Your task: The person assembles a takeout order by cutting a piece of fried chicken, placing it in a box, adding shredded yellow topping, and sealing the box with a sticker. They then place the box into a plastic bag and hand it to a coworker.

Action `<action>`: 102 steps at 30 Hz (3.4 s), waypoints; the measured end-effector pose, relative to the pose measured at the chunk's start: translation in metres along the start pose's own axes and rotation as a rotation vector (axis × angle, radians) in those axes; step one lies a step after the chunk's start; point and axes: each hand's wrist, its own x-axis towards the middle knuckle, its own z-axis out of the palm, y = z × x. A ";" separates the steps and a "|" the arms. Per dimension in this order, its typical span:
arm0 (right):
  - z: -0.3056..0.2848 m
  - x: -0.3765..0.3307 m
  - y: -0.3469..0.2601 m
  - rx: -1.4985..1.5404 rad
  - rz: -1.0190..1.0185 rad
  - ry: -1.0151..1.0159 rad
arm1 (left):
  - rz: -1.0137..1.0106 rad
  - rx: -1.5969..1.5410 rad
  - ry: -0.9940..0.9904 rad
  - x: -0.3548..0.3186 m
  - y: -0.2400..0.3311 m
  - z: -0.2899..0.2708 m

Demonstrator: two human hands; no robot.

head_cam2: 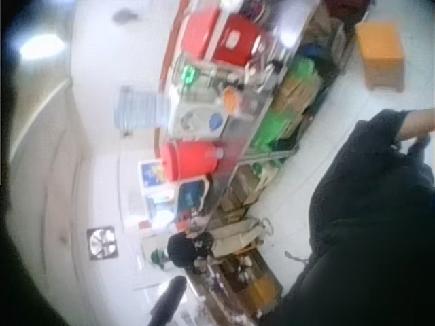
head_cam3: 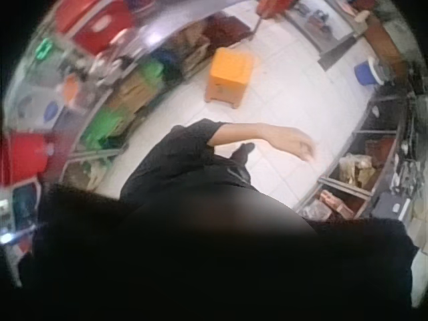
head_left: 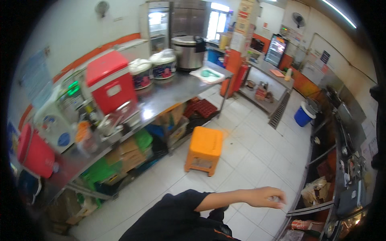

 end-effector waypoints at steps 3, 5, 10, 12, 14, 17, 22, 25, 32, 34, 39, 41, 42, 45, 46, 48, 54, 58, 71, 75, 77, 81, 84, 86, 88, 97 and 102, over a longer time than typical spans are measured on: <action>-0.072 0.066 -0.034 0.041 0.007 -0.028 | -0.424 0.472 -0.111 0.025 -0.182 -0.064; -0.133 0.123 -0.060 0.045 -0.011 -0.038 | -0.803 0.213 0.040 0.008 -0.288 -0.102; -0.300 0.323 -0.167 -0.131 -0.164 -0.047 | -1.251 0.577 0.282 -0.138 -0.408 -0.154; -0.375 0.423 -0.273 -0.626 -0.518 0.036 | -1.625 0.540 0.273 -0.180 -0.417 -0.156; -0.453 0.508 -0.426 -0.387 -0.632 0.201 | -1.802 0.318 0.309 -0.202 -0.418 -0.157; -0.530 0.563 -0.652 0.380 -0.914 0.233 | -1.912 0.206 0.357 -0.180 -0.436 -0.197; -0.612 0.634 -0.817 0.312 -0.844 0.082 | -1.724 0.277 0.539 -0.059 -0.520 -0.373; -0.634 0.706 -0.755 -0.416 -0.967 0.359 | -1.584 0.349 0.598 0.009 -0.560 -0.485; -0.721 0.792 -0.730 -0.356 -0.209 -0.161 | -1.650 0.360 0.632 0.084 -0.622 -0.692; -0.756 0.821 -0.796 -0.368 -0.205 -0.177 | -1.680 0.342 0.627 0.110 -0.646 -0.736; -0.838 0.938 -1.012 -0.507 -0.351 -0.182 | -1.525 0.411 0.676 0.220 -0.689 -0.886; -0.854 0.991 -1.127 -0.652 -0.478 -0.188 | -1.252 0.531 0.674 0.264 -0.686 -0.973; -0.854 1.013 -1.190 -0.757 -0.580 -0.185 | -1.149 0.503 0.865 0.288 -0.684 -1.006; -0.810 1.044 -1.435 -1.303 -1.129 -0.049 | -1.019 0.306 1.323 0.326 -0.650 -1.079; -0.784 1.035 -1.517 -0.997 -1.159 -0.008 | -0.898 0.238 1.481 0.337 -0.641 -1.096; -0.723 0.990 -1.676 -0.685 -1.530 0.039 | -0.803 0.320 1.770 0.339 -0.617 -1.125; -0.636 0.843 -1.990 -0.566 -1.605 -0.506 | -0.362 0.461 2.346 0.302 -0.560 -1.242; -0.647 0.894 -2.120 -0.984 -1.804 -0.290 | -0.333 0.512 2.447 0.288 -0.534 -1.380; -0.480 1.062 -2.354 -1.339 -1.032 -0.634 | -1.104 0.843 1.985 0.116 -0.456 -1.805; -0.395 1.020 -2.507 -1.631 -1.073 -0.680 | -1.419 0.688 2.043 0.047 -0.444 -1.819; -0.322 0.977 -2.573 -1.885 -1.448 -0.569 | -0.874 0.322 2.358 0.039 -0.443 -1.812; -0.148 0.829 -2.627 -1.340 -2.032 -0.799 | -0.829 0.328 2.774 0.024 -0.447 -1.818; -0.030 0.688 -2.607 -1.078 -1.868 -1.359 | -0.582 0.272 3.077 -0.004 -0.451 -1.840; 0.025 0.626 -2.596 -1.081 -1.800 -1.580 | -0.497 0.053 3.164 -0.049 -0.443 -1.864; 0.075 0.599 -2.604 -1.244 -1.713 -1.697 | -0.626 0.107 3.124 -0.112 -0.417 -1.899; 0.194 0.764 -2.908 -1.751 -1.679 -0.769 | -0.912 0.649 2.559 -0.414 -0.160 -2.066; 0.274 0.726 -2.972 -1.818 -1.414 -0.634 | -0.559 0.754 2.486 -0.602 -0.075 -2.105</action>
